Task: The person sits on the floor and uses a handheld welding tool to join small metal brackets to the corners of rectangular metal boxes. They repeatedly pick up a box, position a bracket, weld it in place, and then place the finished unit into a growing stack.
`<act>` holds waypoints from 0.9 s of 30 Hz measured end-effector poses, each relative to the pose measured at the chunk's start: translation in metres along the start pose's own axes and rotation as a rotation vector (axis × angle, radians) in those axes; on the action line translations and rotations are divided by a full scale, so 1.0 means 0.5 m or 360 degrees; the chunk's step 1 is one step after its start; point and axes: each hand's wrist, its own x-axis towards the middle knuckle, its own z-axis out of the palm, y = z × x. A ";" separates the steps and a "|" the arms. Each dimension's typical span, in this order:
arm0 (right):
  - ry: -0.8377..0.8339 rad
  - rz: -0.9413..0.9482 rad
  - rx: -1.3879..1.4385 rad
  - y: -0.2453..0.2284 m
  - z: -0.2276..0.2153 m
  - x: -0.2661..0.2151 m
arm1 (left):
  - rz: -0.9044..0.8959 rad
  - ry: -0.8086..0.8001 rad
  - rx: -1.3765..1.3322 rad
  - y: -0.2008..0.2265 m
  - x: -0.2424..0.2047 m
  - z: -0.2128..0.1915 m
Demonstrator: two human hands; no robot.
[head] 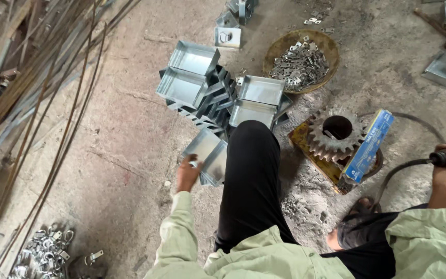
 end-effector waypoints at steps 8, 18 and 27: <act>0.0162 -0.0326 -0.0645 0.012 0.134 -0.093 | 0.0152 -0.0255 0.0316 0.020 -0.072 0.216; 0.0512 -0.0422 -0.1054 0.041 0.281 -0.172 | -0.0187 0.0548 0.0113 0.123 -0.029 0.062; 0.0101 -0.1143 -0.2082 0.072 0.359 -0.234 | 0.1365 0.0497 0.0137 0.708 -0.003 -0.056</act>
